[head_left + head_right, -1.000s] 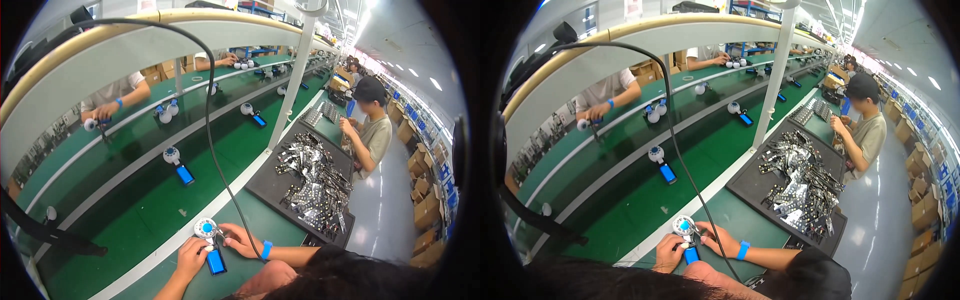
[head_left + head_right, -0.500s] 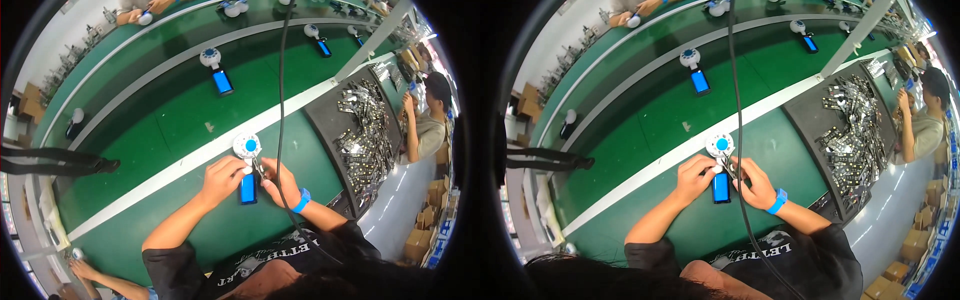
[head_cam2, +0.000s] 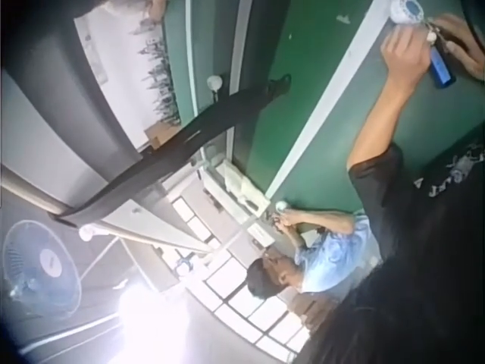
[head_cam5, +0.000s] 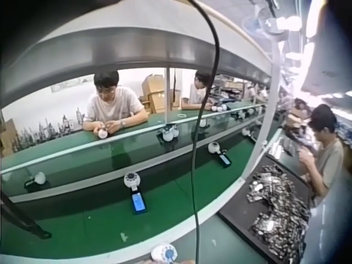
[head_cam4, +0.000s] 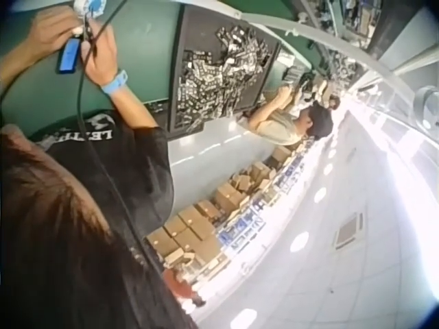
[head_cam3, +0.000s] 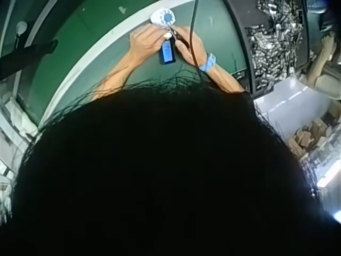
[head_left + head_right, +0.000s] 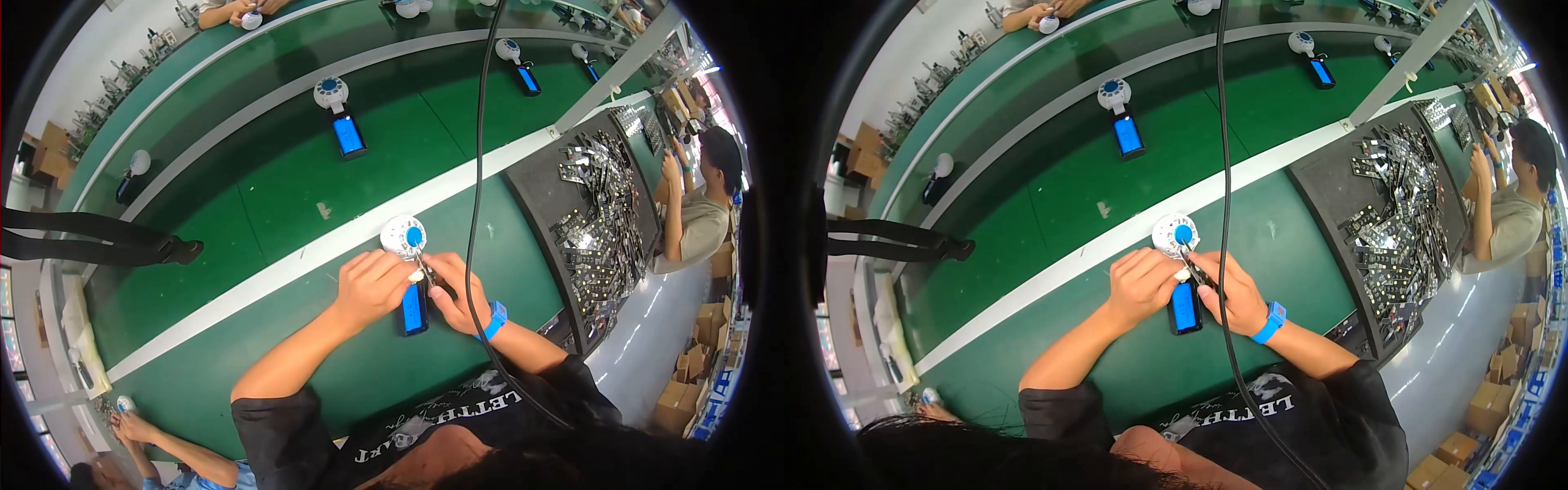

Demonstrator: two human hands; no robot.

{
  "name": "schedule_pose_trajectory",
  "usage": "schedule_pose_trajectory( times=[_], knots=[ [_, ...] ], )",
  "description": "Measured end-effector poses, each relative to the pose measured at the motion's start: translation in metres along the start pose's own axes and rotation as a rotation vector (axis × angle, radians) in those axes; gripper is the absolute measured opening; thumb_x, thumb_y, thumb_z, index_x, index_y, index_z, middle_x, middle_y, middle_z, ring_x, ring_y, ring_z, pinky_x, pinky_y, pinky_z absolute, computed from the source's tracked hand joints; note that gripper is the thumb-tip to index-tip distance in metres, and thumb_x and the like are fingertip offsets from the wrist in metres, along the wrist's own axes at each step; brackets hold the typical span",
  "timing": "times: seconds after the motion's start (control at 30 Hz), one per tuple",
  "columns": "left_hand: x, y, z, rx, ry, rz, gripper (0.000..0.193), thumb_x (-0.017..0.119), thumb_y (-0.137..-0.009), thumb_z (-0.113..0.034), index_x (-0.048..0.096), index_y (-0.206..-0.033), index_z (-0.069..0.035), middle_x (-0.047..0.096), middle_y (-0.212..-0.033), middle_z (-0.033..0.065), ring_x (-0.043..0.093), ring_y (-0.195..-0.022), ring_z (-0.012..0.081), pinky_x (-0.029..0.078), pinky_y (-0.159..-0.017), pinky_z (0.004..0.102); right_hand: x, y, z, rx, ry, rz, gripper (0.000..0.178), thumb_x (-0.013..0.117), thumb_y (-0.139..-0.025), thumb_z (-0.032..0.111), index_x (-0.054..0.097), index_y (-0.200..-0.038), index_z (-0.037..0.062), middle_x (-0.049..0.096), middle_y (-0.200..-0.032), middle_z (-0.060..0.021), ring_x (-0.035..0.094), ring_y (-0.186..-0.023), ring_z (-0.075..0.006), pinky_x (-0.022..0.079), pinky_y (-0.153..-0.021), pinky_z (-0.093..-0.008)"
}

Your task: The worker is assembling handheld electronic devices by fitting components into plastic shells and using a powered tool to secure them.

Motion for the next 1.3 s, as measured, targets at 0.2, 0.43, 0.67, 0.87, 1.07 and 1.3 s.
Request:
schedule_pose_trajectory(
  times=[0.2,0.43,0.67,0.87,1.07,1.3],
  knots=[
    [0.001,-0.001,-0.002,0.012,-0.063,-0.009,0.019,0.076,-0.066,-0.004,0.071,-0.084,-0.008,0.061,-0.074,0.0032,0.061,-0.064,0.0226,0.048,-0.056,0.0335,-0.004,-0.001,0.000,-0.018,0.026,-0.006,0.045,0.057,-0.092,0.003,0.057,-0.136,-0.0034,0.062,-0.114,-0.0195,0.060,-0.082,-0.0243,0.051,-0.074,-0.0330],
    [0.001,-0.003,-0.007,0.031,-0.110,-0.010,0.021,0.076,-0.064,-0.006,0.070,-0.084,-0.009,0.061,-0.074,0.0025,0.060,-0.065,0.0215,0.046,-0.057,0.0338,-0.007,0.001,-0.003,0.036,-0.018,0.041,0.046,0.060,-0.093,0.005,0.057,-0.139,-0.0009,0.060,-0.116,-0.0214,0.064,-0.097,-0.0351,0.053,-0.086,-0.0390],
    [0.003,-0.004,-0.011,0.075,-0.175,-0.006,0.022,0.077,-0.063,-0.006,0.070,-0.084,-0.010,0.062,-0.075,0.0017,0.061,-0.066,0.0208,0.046,-0.060,0.0342,-0.006,0.005,-0.004,0.034,0.088,0.065,0.048,0.060,-0.094,0.006,0.055,-0.141,0.0012,0.059,-0.117,-0.0210,0.064,-0.094,-0.0357,0.054,-0.084,-0.0408],
    [-0.005,-0.007,-0.006,0.033,-0.080,0.036,0.019,0.079,-0.068,-0.008,0.071,-0.085,-0.009,0.066,-0.080,-0.0001,0.062,-0.070,0.0217,0.048,-0.066,0.0331,-0.021,-0.004,0.001,0.053,0.100,0.170,0.054,0.060,-0.096,0.008,0.050,-0.149,0.0084,0.058,-0.115,-0.0177,0.064,-0.093,-0.0354,0.053,-0.083,-0.0400],
    [0.002,-0.028,-0.012,-0.036,-0.090,0.011,0.027,0.081,-0.067,-0.010,0.069,-0.092,-0.007,0.071,-0.097,0.0091,0.066,-0.078,0.0269,0.052,-0.074,0.0380,-0.035,0.006,-0.003,0.034,0.067,0.337,0.058,0.058,-0.099,0.016,0.042,-0.155,0.0149,0.056,-0.108,-0.0155,0.063,-0.093,-0.0351,0.053,-0.082,-0.0423],
    [0.027,-0.072,0.014,0.120,-0.077,0.419,0.025,0.073,-0.077,-0.025,0.072,-0.098,-0.012,0.072,-0.107,0.0103,0.069,-0.091,0.0328,0.055,-0.081,0.0441,-0.086,0.019,-0.004,-0.046,0.280,0.280,0.050,0.061,-0.098,0.020,0.050,-0.146,0.0136,0.061,-0.112,-0.0134,0.064,-0.099,-0.0347,0.054,-0.083,-0.0455]
  ],
)
Point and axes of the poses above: each hand's wrist, its own y-axis away from the middle knuckle, its own x-axis out of the palm, z = x × y, the point moved 5 cm from there along -y, towards the middle knuckle
